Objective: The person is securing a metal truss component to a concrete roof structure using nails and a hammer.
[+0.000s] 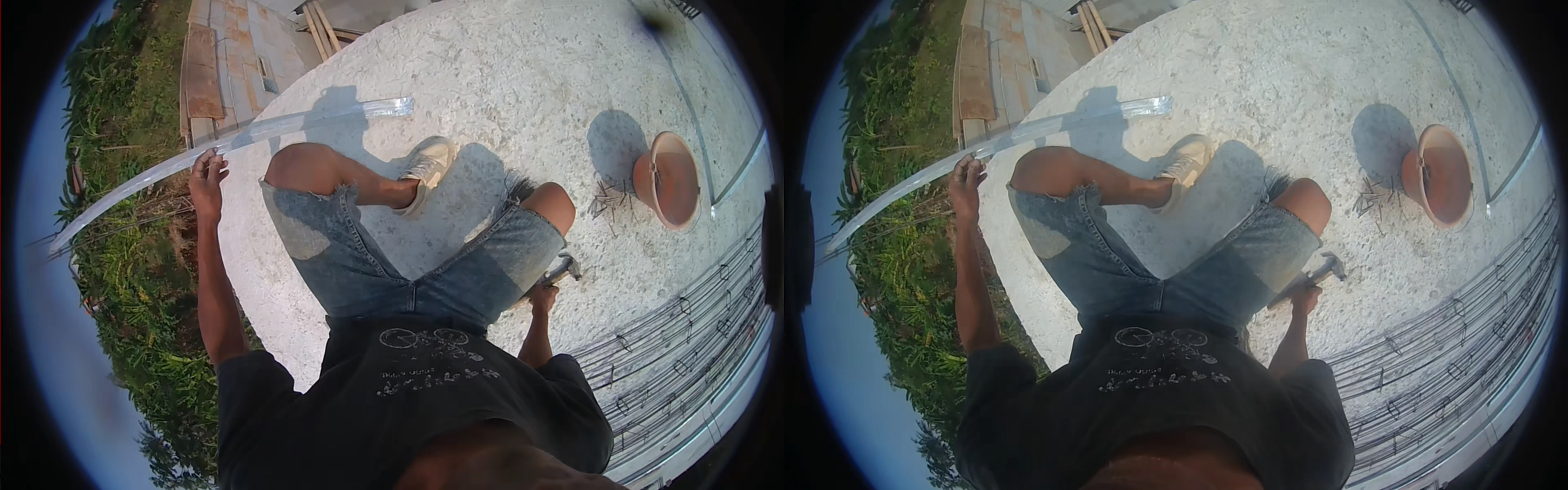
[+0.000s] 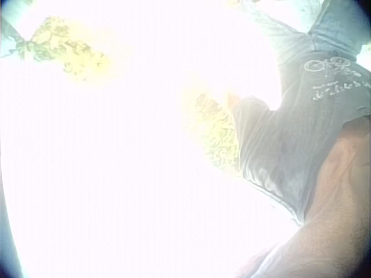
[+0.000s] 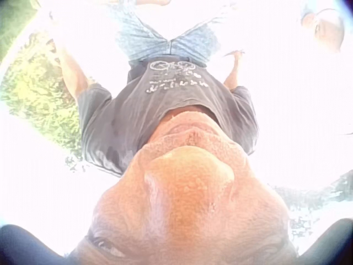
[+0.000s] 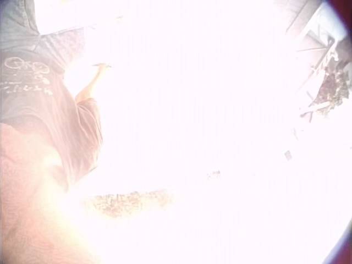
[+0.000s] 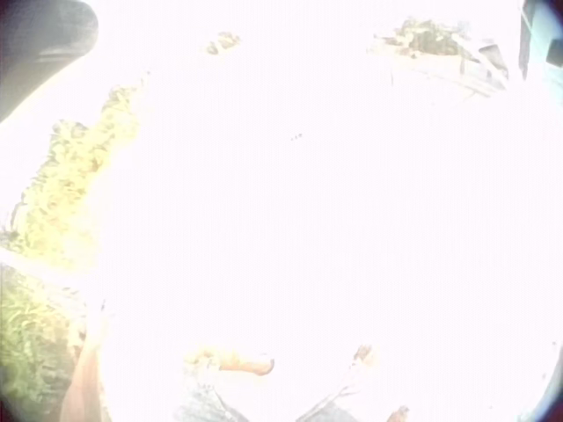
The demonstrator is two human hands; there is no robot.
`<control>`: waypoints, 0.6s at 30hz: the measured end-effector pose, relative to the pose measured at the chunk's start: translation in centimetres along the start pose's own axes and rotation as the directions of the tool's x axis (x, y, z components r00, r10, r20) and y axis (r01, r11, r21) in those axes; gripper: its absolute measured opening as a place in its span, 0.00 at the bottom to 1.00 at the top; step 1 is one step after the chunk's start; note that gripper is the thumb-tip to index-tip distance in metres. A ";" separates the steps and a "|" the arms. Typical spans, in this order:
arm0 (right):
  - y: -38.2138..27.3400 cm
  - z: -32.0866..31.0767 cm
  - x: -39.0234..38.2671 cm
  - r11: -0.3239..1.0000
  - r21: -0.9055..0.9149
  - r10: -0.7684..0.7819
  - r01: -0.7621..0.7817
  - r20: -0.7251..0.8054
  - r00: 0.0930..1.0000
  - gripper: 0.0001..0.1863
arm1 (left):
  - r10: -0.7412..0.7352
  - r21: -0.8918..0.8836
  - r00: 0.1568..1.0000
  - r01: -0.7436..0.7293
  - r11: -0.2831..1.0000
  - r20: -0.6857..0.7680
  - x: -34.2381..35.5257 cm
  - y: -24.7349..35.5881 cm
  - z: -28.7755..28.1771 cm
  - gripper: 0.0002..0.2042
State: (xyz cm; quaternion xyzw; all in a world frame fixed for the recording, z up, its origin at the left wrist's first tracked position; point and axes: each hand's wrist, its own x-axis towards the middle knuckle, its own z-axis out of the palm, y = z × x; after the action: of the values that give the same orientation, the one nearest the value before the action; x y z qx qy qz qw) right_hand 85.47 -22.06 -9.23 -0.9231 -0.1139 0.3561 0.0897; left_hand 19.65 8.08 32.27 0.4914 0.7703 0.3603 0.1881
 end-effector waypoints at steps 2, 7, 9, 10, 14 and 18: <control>2.0 0.2 2.1 0.993 0.118 0.007 -0.022 0.124 0.992 0.24 | 0.052 0.068 0.993 -0.059 0.996 0.103 2.5 2.7 1.7 0.16; 2.2 -4.3 1.5 0.988 -0.071 -0.147 0.137 -0.161 0.976 0.24 | 0.407 0.160 0.856 -0.471 0.867 0.318 8.7 9.2 8.3 0.15; -1.9 -7.6 -2.8 0.966 0.086 -0.229 0.244 -0.160 0.960 0.28 | 0.536 0.276 0.738 -0.661 0.698 0.410 9.8 10.9 10.9 0.13; -1.7 -9.0 -1.8 0.957 0.179 -0.209 0.230 -0.129 0.969 0.31 | 0.545 0.248 0.725 -0.670 0.700 0.421 10.6 11.3 12.4 0.13; -13.1 -14.1 -6.5 0.877 0.215 -0.393 0.430 -0.194 0.899 0.26 | 0.521 0.242 0.594 -0.769 0.592 0.613 11.8 8.0 15.5 0.10; -25.1 -18.3 -15.6 0.671 0.255 -0.660 0.696 -0.222 0.718 0.23 | 0.356 0.215 0.488 -0.780 0.588 0.797 12.6 2.0 18.0 0.06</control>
State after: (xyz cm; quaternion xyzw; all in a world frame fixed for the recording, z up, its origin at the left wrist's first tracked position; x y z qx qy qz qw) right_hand 82.99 -3.84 20.30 -0.8051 -0.3841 0.2590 0.3704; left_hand 26.80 26.53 22.50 0.8548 0.4896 -0.0445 0.1665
